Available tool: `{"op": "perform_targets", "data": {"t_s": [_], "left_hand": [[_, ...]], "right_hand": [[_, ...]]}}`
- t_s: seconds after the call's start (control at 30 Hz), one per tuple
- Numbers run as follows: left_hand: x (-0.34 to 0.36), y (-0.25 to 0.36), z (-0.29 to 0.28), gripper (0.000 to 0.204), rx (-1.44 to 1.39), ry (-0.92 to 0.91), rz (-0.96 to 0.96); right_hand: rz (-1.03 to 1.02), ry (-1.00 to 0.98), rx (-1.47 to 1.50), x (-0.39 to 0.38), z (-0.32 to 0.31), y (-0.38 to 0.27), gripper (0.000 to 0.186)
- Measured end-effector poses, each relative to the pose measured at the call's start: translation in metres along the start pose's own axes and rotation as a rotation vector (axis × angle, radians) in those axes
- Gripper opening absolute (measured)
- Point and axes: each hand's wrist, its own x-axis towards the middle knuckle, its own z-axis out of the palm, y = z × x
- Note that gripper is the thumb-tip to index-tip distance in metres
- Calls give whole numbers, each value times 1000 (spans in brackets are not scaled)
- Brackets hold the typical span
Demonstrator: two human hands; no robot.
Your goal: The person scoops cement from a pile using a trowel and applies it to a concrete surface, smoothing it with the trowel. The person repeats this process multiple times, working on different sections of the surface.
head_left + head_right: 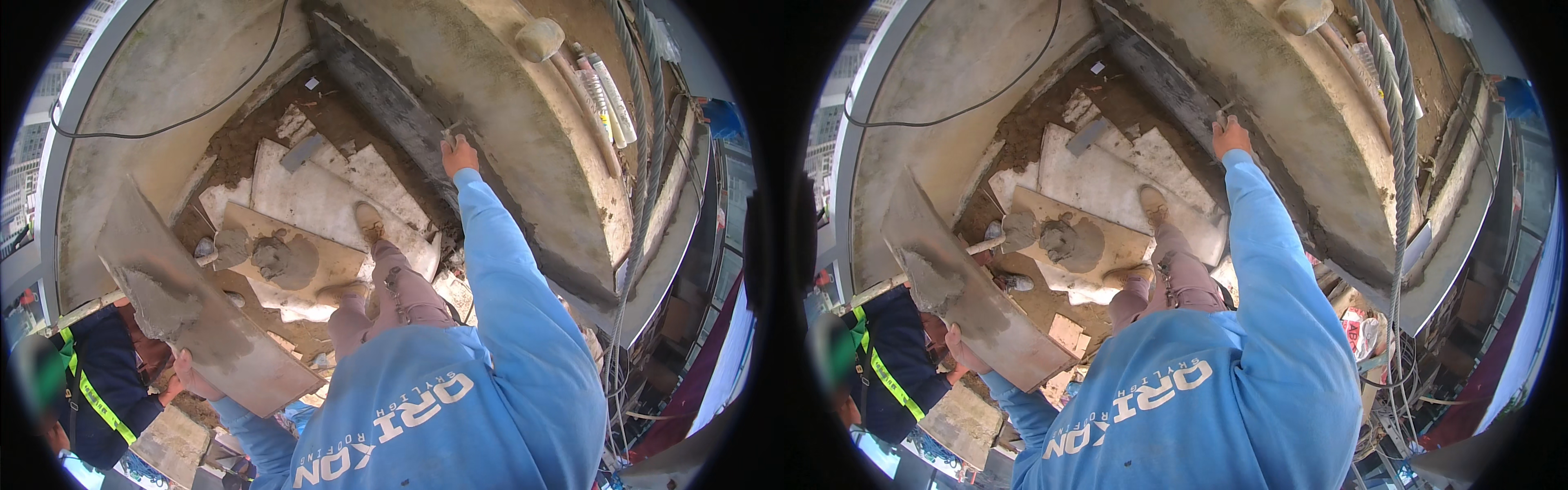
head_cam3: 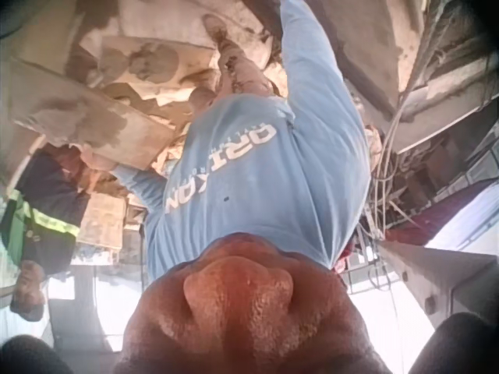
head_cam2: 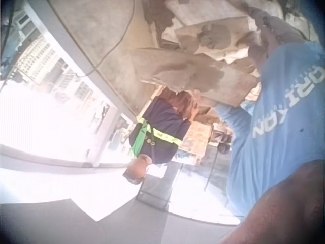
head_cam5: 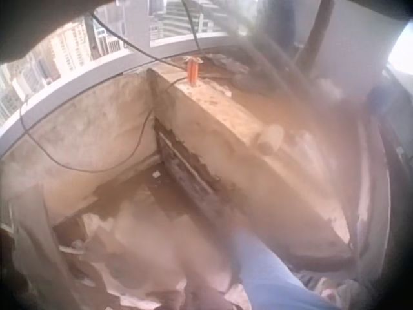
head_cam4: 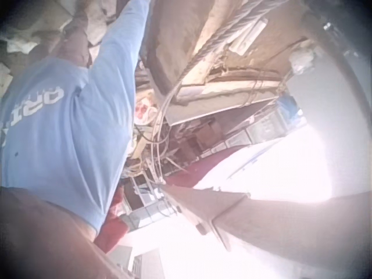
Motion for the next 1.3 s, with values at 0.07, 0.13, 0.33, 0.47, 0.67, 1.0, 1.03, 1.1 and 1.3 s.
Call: {"op": "perform_targets", "data": {"t_s": [0.07,0.13,0.33,0.47,0.67,1.0,1.03,1.1,1.3], "left_hand": [[0,-13,26,60,73,44,131],[10,-17,58,60,195,-41,213],[57,-26,82,58,201,-199,115],[66,-27,105,52,138,-286,100],[56,-16,145,47,298,-378,209],[37,-18,130,52,612,-548,274],[36,-28,128,53,540,-541,238],[38,-41,129,56,334,-466,154],[50,-52,98,66,124,-167,73]], "right_hand": [[-46,31,40,-5,8,-14,54],[-187,141,73,-21,1,-22,50],[-964,18,320,-130,-117,-101,41],[-1355,-279,257,-182,-189,-158,40],[-1492,-113,115,-200,-197,-187,39],[-1457,476,313,-160,-175,-219,44],[-1438,564,282,-150,-177,-219,44],[-1354,671,201,-129,-179,-213,43],[-1094,705,49,-47,-144,-141,44]]}}
